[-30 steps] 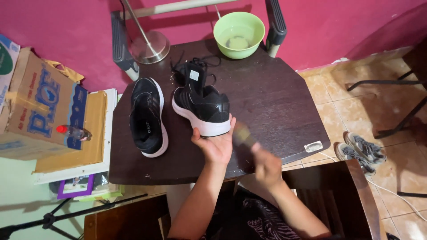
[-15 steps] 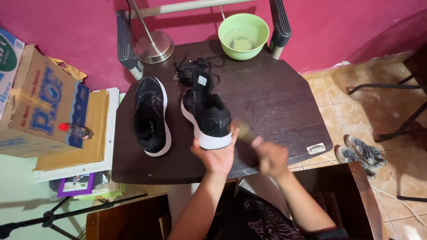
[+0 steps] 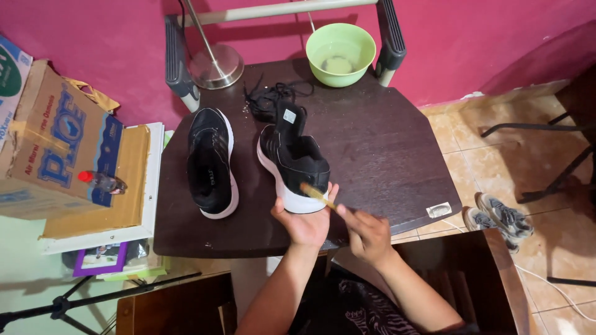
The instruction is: A person is cleaning or treating the white rubber sides of black sneakers using a small brush and a liquid solution.
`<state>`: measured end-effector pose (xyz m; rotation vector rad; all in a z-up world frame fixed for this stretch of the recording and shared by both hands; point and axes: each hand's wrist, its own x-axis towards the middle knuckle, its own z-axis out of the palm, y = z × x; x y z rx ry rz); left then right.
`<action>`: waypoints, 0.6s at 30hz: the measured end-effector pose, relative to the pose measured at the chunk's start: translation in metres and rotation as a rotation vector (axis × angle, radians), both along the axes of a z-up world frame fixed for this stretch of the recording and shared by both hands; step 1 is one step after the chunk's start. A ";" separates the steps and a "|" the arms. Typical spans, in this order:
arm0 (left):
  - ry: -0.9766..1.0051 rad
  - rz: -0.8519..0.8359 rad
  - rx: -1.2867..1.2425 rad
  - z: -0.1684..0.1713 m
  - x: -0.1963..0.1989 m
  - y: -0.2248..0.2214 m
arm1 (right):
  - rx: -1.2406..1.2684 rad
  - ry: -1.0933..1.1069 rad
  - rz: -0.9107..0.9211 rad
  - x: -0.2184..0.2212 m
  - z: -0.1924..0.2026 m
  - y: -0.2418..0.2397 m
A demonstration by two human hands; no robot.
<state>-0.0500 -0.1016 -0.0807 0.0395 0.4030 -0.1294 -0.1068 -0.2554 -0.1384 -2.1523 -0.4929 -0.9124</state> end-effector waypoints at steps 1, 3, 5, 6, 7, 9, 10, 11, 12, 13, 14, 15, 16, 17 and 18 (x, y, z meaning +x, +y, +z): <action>0.000 0.000 0.003 0.003 0.000 0.001 | 0.003 0.000 0.000 0.012 -0.008 -0.007; 0.019 -0.025 -0.009 0.008 -0.001 0.000 | 0.258 0.041 -0.010 0.034 -0.025 -0.023; 0.011 -0.003 0.022 0.020 -0.004 0.000 | 0.283 0.036 0.045 0.018 -0.027 -0.017; -0.009 0.012 0.057 0.028 -0.001 0.000 | 0.311 0.018 0.097 0.014 -0.027 -0.014; -0.016 0.011 0.059 0.028 0.002 0.000 | 0.312 0.011 0.097 0.020 -0.016 -0.011; -0.009 -0.002 0.032 0.025 0.000 0.002 | 0.289 -0.010 0.104 0.018 0.003 -0.002; -0.009 -0.001 0.030 0.020 -0.002 0.002 | 0.286 -0.009 0.105 0.020 -0.005 -0.009; 0.008 -0.009 0.019 0.015 -0.004 0.001 | 0.303 -0.023 0.083 0.022 -0.014 -0.015; 0.024 -0.017 0.012 0.011 -0.004 0.003 | 0.322 -0.038 0.063 0.025 -0.022 -0.019; 0.022 -0.015 0.013 0.015 -0.002 0.003 | 0.323 -0.040 0.065 0.025 -0.025 -0.014; -0.004 -0.010 0.019 0.019 -0.002 0.003 | 0.311 -0.001 0.090 0.022 -0.030 -0.009; -0.030 -0.006 0.025 0.022 -0.002 0.003 | 0.300 0.038 0.114 0.018 -0.035 -0.003; -0.030 -0.010 0.023 0.019 -0.004 0.005 | 0.299 0.037 0.110 0.023 -0.035 -0.007; -0.024 -0.017 -0.003 0.015 -0.005 0.007 | 0.304 0.030 0.063 0.028 -0.035 -0.012; -0.021 -0.017 -0.031 0.012 -0.005 0.009 | 0.308 0.021 0.023 0.036 -0.033 -0.017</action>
